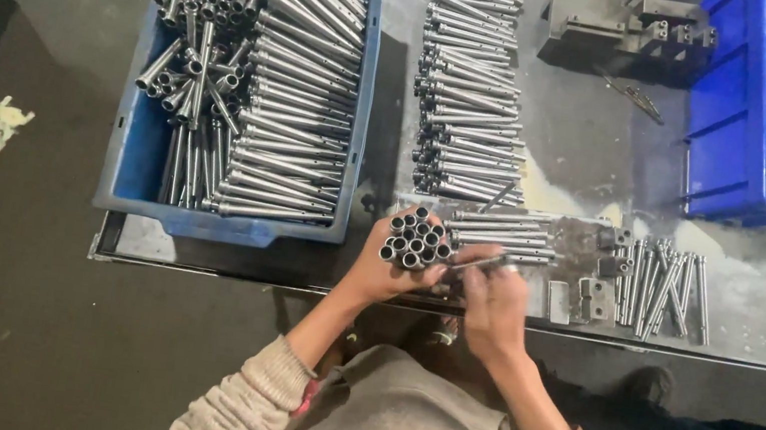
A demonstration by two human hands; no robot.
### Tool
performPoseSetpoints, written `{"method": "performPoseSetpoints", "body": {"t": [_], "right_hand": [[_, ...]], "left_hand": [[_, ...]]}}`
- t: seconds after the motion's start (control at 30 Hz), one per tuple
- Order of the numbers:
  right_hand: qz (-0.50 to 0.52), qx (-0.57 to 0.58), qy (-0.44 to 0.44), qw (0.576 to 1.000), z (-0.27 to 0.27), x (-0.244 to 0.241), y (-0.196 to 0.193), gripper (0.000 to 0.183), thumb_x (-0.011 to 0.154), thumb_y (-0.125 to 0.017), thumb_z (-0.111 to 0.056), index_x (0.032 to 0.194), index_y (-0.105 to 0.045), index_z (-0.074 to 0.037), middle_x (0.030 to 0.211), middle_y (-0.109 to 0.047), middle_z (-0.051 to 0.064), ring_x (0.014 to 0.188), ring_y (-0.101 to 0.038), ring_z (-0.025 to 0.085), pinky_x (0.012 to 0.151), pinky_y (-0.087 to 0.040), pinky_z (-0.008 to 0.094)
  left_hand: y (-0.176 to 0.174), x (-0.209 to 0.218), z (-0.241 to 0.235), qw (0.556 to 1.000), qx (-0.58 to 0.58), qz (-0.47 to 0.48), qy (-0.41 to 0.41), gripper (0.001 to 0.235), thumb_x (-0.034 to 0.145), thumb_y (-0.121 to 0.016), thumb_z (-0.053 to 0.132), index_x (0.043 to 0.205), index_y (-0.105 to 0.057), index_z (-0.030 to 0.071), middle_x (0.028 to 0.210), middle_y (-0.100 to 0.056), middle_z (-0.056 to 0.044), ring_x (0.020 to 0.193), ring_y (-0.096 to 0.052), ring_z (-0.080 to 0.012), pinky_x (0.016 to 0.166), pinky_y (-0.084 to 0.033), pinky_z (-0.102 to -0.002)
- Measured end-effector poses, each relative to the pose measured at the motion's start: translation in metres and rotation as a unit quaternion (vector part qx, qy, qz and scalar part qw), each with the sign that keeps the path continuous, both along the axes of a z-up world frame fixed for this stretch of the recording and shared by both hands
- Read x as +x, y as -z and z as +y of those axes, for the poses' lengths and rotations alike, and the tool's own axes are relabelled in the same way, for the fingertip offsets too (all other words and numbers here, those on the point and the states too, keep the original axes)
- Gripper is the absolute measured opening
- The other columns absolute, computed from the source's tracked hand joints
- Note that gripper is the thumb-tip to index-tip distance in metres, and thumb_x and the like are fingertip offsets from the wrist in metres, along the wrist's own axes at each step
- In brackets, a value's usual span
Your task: The person is picking up long metal tubes from a storage bin and inserting them into a specialized metal fixture on a workbench.
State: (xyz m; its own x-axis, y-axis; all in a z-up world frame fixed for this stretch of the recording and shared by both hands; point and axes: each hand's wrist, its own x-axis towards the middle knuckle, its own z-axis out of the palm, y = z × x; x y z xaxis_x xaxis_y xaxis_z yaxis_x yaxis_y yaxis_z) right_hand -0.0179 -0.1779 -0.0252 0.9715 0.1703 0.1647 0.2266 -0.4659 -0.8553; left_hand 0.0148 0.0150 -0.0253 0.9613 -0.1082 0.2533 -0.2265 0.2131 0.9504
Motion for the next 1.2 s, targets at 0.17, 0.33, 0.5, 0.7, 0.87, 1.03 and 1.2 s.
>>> {"method": "performPoseSetpoints", "body": {"t": [0.17,0.33,0.5,0.7,0.87,1.03,1.2], "right_hand": [[0.170,0.240,0.080,0.952,0.036,-0.062,-0.055,0.038,0.101,-0.041,-0.039,0.091,-0.058,-0.007,0.063,-0.041,0.000,0.052,-0.037,0.011,0.050,-0.029,0.027],[0.418,0.307,0.119,0.847,0.068,-0.088,-0.022,0.050,0.107,-0.040,-0.047,0.088,-0.053,-0.003,0.060,-0.022,-0.006,0.042,-0.017,0.004,0.036,-0.013,0.024],[0.470,0.374,0.127,0.789,0.074,-0.077,-0.034,0.038,0.114,-0.029,-0.031,0.098,-0.050,-0.003,0.063,-0.019,-0.008,0.039,-0.016,0.000,0.026,-0.015,0.017],[0.504,0.411,0.140,0.747,0.074,-0.074,-0.043,0.037,0.113,-0.034,-0.038,0.093,-0.046,-0.010,0.063,-0.017,-0.009,0.040,-0.014,0.000,0.025,-0.014,0.016],[0.463,0.358,0.149,0.797,0.078,-0.075,-0.040,0.037,0.113,-0.033,-0.034,0.089,-0.045,-0.010,0.061,-0.019,-0.009,0.038,-0.018,0.001,0.025,-0.016,0.017],[0.348,0.250,-0.043,0.903,0.066,-0.093,-0.048,0.047,0.109,-0.040,-0.041,0.077,-0.054,-0.009,0.051,-0.036,-0.005,0.035,-0.037,0.007,0.029,-0.037,0.022],[0.203,0.005,-0.017,0.979,0.012,-0.089,-0.028,0.021,0.105,-0.049,-0.018,0.105,-0.069,-0.012,0.052,-0.051,0.000,0.050,-0.042,0.016,0.053,-0.045,0.030]], "left_hand": [[-0.005,-0.007,0.001,1.000,0.013,-0.001,0.001,0.038,0.074,-0.083,0.018,0.105,-0.064,0.007,0.089,-0.071,-0.004,0.085,-0.068,-0.0161,0.086,-0.055,-0.035],[0.003,-0.007,0.004,0.996,0.084,-0.024,0.019,0.033,0.085,-0.074,0.026,0.112,-0.061,0.011,0.099,-0.066,0.004,0.094,-0.064,-0.0127,0.093,-0.051,-0.034],[0.010,-0.003,0.004,0.999,-0.045,0.024,0.009,0.041,0.068,-0.085,0.010,0.103,-0.066,0.005,0.084,-0.075,-0.010,0.081,-0.073,-0.0194,0.086,-0.056,-0.038],[0.014,-0.006,0.002,0.999,-0.043,0.017,0.016,0.042,0.068,-0.086,0.011,0.105,-0.065,0.003,0.086,-0.075,-0.012,0.081,-0.074,-0.0223,0.086,-0.057,-0.040],[0.008,0.001,0.007,1.000,-0.027,-0.007,0.012,0.042,0.069,-0.088,0.008,0.103,-0.065,0.003,0.085,-0.075,-0.012,0.080,-0.072,-0.0185,0.087,-0.057,-0.040],[0.000,-0.007,0.008,0.999,-0.049,0.015,0.012,0.038,0.070,-0.092,0.013,0.097,-0.068,0.004,0.082,-0.074,-0.011,0.078,-0.071,-0.0176,0.083,-0.057,-0.038],[-0.020,-0.005,0.005,0.999,-0.032,0.007,-0.009,0.033,0.074,-0.087,0.012,0.098,-0.067,0.004,0.082,-0.075,-0.011,0.080,-0.072,-0.0165,0.084,-0.058,-0.037]]}}
